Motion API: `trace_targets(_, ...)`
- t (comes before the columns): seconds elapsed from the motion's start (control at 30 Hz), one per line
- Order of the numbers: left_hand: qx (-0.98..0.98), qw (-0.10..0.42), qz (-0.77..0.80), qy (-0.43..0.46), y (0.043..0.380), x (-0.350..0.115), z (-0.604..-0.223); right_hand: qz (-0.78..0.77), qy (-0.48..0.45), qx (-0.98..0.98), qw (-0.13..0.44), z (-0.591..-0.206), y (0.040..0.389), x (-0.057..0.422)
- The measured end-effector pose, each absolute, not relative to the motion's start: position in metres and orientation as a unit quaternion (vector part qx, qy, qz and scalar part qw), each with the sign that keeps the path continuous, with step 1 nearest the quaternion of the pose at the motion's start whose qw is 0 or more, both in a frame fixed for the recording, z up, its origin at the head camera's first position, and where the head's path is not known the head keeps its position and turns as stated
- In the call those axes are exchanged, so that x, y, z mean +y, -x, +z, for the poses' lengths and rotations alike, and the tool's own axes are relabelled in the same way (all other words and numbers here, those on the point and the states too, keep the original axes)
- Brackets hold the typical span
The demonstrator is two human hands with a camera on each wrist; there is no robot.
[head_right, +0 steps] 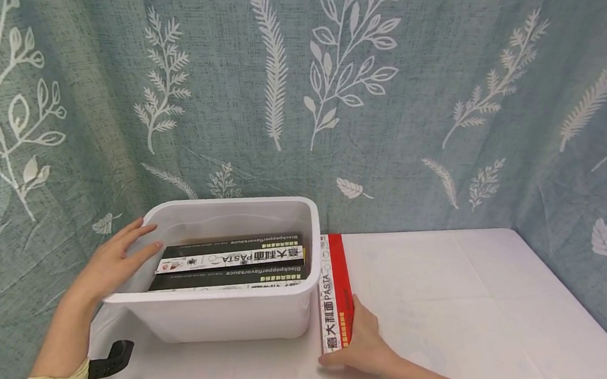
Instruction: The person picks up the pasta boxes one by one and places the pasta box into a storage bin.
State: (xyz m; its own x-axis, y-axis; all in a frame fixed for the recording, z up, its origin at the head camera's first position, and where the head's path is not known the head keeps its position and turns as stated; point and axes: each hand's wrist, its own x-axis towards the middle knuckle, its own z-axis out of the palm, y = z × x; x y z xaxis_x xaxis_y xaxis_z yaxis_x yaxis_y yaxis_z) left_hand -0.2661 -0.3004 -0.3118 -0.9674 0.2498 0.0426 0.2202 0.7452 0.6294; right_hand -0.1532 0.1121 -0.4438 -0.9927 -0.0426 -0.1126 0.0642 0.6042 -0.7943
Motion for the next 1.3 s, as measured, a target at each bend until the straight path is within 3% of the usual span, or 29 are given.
trace_targets(0.53, 0.936, 0.021, 0.329, -0.124, 0.266, -0.302, -0.313, -0.471, -0.017, 0.881, 0.046, -0.449, 0.157, 0.11)
trace_targets(0.83, 0.938, 0.016, 0.325, -0.123, 0.266, -0.302, -0.315, -0.473, -0.082, 0.874, 0.075, -0.446, 0.153, 0.115)
trace_targets(1.3, 0.937, 0.02, 0.327, -0.121, 0.268, -0.303, -0.316, -0.559, -0.118, 0.82, 0.043, -0.428, 0.146, 0.132)
